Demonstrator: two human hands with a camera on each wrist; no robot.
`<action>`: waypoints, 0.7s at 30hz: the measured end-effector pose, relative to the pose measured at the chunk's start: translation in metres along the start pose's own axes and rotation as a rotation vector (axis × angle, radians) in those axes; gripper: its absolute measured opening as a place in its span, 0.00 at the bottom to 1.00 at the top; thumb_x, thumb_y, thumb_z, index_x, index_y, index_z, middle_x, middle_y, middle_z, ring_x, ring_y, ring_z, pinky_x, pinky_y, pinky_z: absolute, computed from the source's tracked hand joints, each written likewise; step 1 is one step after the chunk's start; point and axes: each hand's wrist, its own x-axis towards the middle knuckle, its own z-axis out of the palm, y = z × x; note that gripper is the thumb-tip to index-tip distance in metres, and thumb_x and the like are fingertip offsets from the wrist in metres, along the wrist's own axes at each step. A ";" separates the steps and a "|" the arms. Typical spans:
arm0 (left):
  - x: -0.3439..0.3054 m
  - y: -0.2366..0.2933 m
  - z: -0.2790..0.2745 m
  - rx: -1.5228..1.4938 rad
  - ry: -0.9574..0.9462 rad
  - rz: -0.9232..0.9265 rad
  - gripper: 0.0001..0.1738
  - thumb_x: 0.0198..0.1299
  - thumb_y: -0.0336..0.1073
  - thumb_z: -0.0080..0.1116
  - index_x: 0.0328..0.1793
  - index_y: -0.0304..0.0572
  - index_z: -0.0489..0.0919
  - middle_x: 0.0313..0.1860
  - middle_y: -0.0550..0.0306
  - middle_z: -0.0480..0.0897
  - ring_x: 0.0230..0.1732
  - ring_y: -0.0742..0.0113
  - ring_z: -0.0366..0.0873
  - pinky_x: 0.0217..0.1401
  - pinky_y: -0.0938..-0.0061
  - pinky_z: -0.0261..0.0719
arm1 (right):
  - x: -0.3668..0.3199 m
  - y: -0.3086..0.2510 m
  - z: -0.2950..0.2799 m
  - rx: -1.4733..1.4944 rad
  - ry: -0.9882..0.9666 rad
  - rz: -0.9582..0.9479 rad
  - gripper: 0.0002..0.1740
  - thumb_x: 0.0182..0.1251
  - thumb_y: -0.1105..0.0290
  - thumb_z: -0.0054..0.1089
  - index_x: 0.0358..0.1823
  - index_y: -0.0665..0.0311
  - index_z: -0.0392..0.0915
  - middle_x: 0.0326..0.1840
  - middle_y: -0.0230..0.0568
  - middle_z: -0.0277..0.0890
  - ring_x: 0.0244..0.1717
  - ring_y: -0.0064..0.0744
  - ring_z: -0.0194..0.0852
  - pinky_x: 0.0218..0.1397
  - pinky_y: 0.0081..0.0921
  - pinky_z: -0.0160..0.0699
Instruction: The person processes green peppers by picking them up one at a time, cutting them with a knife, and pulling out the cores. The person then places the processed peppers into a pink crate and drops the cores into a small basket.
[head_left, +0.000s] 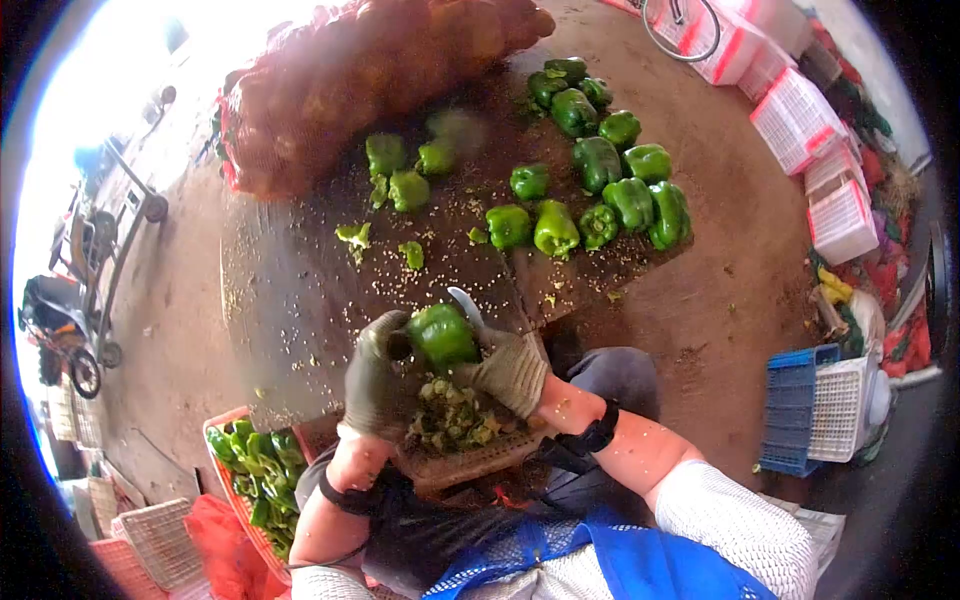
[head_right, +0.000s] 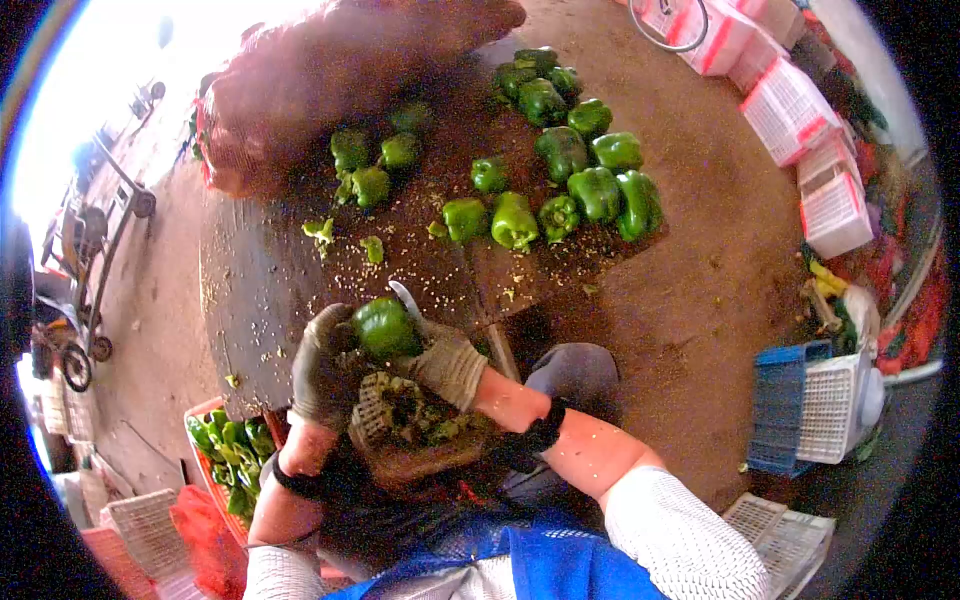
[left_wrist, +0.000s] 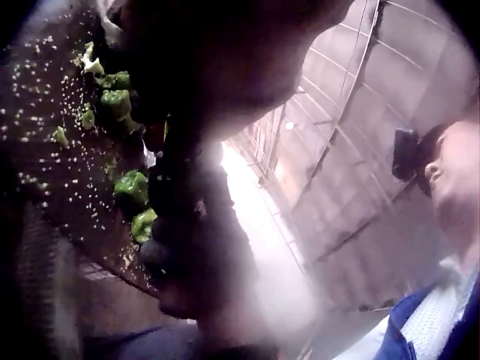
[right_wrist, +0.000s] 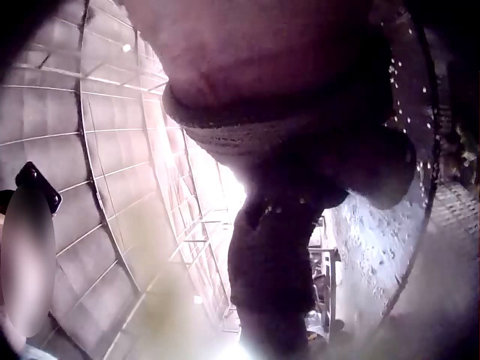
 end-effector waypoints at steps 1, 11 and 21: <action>-0.001 -0.004 -0.014 0.363 -0.036 0.137 0.21 0.59 0.29 0.63 0.59 0.38 0.75 0.52 0.50 0.81 0.53 0.58 0.79 0.58 0.64 0.78 | 0.005 -0.002 0.007 -0.075 0.008 -0.015 0.32 0.61 0.68 0.68 0.67 0.63 0.67 0.58 0.38 0.78 0.56 0.26 0.75 0.63 0.28 0.74; 0.005 -0.004 -0.073 -0.429 -0.191 -0.144 0.30 0.58 0.40 0.68 0.63 0.32 0.74 0.52 0.55 0.81 0.51 0.68 0.78 0.56 0.71 0.78 | 0.034 -0.007 0.038 -0.184 -0.116 -0.071 0.24 0.58 0.64 0.70 0.56 0.60 0.77 0.53 0.38 0.82 0.53 0.31 0.80 0.58 0.30 0.77; 0.012 0.002 -0.056 -0.249 -0.311 -0.039 0.30 0.62 0.49 0.63 0.63 0.37 0.75 0.54 0.62 0.80 0.55 0.74 0.74 0.58 0.76 0.73 | 0.037 0.014 0.036 -0.260 -0.101 -0.061 0.19 0.61 0.66 0.67 0.54 0.59 0.78 0.48 0.39 0.83 0.51 0.33 0.80 0.55 0.30 0.78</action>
